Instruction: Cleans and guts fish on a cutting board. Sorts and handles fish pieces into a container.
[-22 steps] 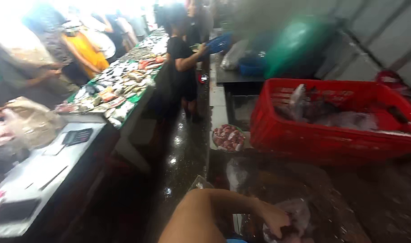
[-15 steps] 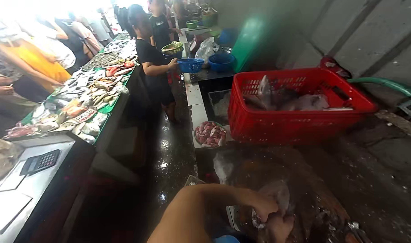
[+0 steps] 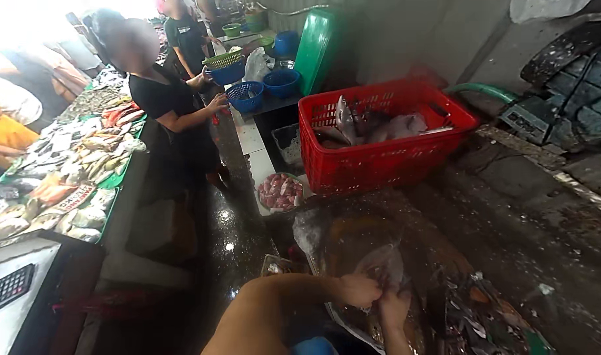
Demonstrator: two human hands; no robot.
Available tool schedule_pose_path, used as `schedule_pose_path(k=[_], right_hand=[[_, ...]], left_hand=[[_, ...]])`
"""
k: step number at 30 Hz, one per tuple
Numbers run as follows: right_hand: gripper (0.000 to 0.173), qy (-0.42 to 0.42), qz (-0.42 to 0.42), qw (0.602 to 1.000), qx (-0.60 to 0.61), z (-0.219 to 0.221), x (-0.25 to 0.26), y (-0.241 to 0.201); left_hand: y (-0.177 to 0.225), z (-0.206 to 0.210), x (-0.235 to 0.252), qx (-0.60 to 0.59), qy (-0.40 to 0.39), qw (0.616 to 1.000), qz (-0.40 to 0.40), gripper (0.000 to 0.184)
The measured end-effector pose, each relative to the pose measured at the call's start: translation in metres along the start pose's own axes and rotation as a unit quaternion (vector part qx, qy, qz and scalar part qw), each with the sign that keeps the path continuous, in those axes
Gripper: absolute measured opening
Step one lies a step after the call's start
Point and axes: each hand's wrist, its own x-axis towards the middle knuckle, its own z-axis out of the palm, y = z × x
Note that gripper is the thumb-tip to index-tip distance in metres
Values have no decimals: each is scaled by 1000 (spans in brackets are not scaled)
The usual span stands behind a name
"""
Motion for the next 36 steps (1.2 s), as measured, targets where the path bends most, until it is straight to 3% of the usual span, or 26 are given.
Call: schedule_pose_path(k=[4,10,12,14,16,17,19,20,21,23,25,27,33,36], right_hand=[[65,-25,-15,1000,3,0,10,11],[67,-54,-21,992,-112,1,25,20],[65,-73,-13,985,-153,-1,28,14],[64,-101,-2,968,-229,-12,32,-1],[69,-113,-25,934,-337,-24,32,-21],[71,-100,-48,924,-365,-28,29,-32],[65,-61,-91,931,-349,-35,19,-51],[59,-62,-102,943,-312,-38,14,-56],[50,-78,-108,956,-261,-39,9,-60],[29,-167,-67,976,-120,-40,0,-66],[29,-292,46,955,24,-38,-6,-67],[35,-358,122,921,96,-38,-11,-68],[39,-399,251,857,210,-45,-20,-74],[37,-404,262,858,180,-47,-5,-82]], left_hand=[[-9,3,-4,36,27,998,44,25],[-15,5,-12,91,36,991,89,18],[-10,3,-29,62,58,993,82,19],[-5,-2,-47,-52,110,991,50,22],[-5,-14,-61,-245,204,946,-52,22],[-7,-24,-65,-356,236,897,-116,24],[-11,-43,-67,-557,254,760,-218,30],[-13,-51,-68,-597,251,725,-235,30],[-15,-55,-71,-604,248,724,-223,29],[-20,-57,-75,-563,239,777,-152,32],[-19,-58,-76,-510,236,823,-87,38],[-9,-64,-76,-455,240,856,-43,43],[15,-69,-74,-328,219,919,-13,49],[17,-67,-70,-265,194,944,5,54]])
